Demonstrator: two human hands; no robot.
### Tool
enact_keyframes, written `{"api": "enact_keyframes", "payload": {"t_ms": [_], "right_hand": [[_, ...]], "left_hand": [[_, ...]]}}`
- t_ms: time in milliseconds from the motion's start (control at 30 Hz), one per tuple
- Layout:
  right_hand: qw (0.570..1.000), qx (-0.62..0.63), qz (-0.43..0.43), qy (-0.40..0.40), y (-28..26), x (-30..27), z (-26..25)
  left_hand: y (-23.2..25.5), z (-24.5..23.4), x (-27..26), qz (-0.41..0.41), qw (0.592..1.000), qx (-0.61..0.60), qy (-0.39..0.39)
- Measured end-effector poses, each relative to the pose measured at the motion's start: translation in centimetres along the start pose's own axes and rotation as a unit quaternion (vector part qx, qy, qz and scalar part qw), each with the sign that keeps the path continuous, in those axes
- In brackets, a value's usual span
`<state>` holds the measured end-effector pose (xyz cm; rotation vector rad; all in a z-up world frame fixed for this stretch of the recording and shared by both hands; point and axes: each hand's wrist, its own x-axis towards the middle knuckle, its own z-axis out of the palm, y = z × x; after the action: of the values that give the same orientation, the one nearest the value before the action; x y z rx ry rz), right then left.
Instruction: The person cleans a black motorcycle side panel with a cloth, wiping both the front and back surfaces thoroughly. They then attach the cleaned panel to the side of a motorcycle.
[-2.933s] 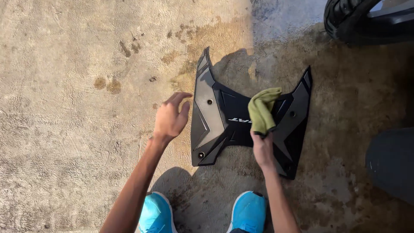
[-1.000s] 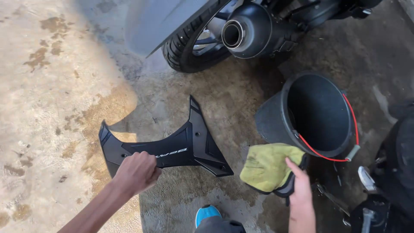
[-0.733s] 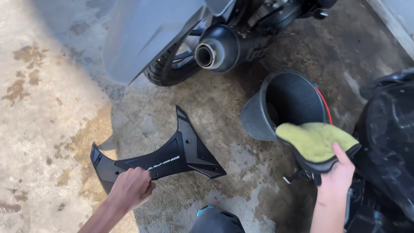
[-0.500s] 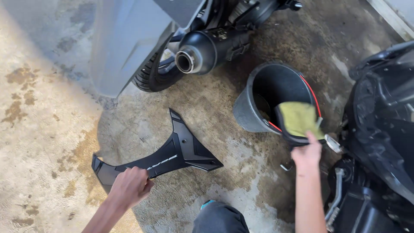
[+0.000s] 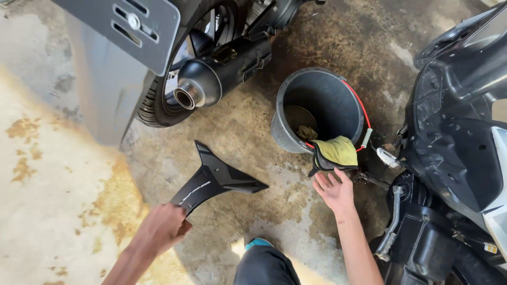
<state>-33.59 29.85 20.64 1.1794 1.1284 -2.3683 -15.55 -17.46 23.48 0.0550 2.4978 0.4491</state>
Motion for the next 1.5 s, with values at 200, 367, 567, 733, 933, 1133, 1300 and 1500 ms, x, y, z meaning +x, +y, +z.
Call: {"api": "enact_keyframes", "payload": {"t_ms": [200,367,567,733,933,1133,1300,1500], "right_hand": [[0.739,-0.596,-0.269,-0.165,5.9,-11.1,4.5],[0.455,-0.744,-0.400,-0.283,4.0,-21.6,18.1],[0.511,-0.696,-0.308,-0.400,-0.5,-33.5,27.3],[0.501,-0.753,-0.152,-0.398,-3.2,-44.8,31.1],[0.653,-0.639,-0.030,-0.405,3.1,-49.3,26.2],[0.763,-0.519,0.214,-0.320,6.3,-54.6,29.2],[0.814,-0.362,0.351,-0.289,9.7,-54.3,37.2],[0.872,-0.164,0.369,-0.277,9.1,-54.6,55.5]], "left_hand": [[4.2,-5.8,-3.4,0.005,0.999,0.016,-0.045],[9.2,-15.1,-13.6,0.054,0.998,-0.011,-0.019],[11.2,-23.4,-27.4,0.001,0.988,-0.044,-0.148],[8.8,-28.5,-39.3,0.033,0.985,-0.033,-0.167],[14.8,-46.1,-50.6,0.083,0.991,-0.005,-0.101],[11.1,-55.7,-49.9,-0.034,0.991,-0.076,-0.109],[7.3,-67.1,-47.2,-0.028,0.987,-0.148,-0.055],[2.7,-72.0,-42.4,0.029,0.986,-0.163,0.023]]}}
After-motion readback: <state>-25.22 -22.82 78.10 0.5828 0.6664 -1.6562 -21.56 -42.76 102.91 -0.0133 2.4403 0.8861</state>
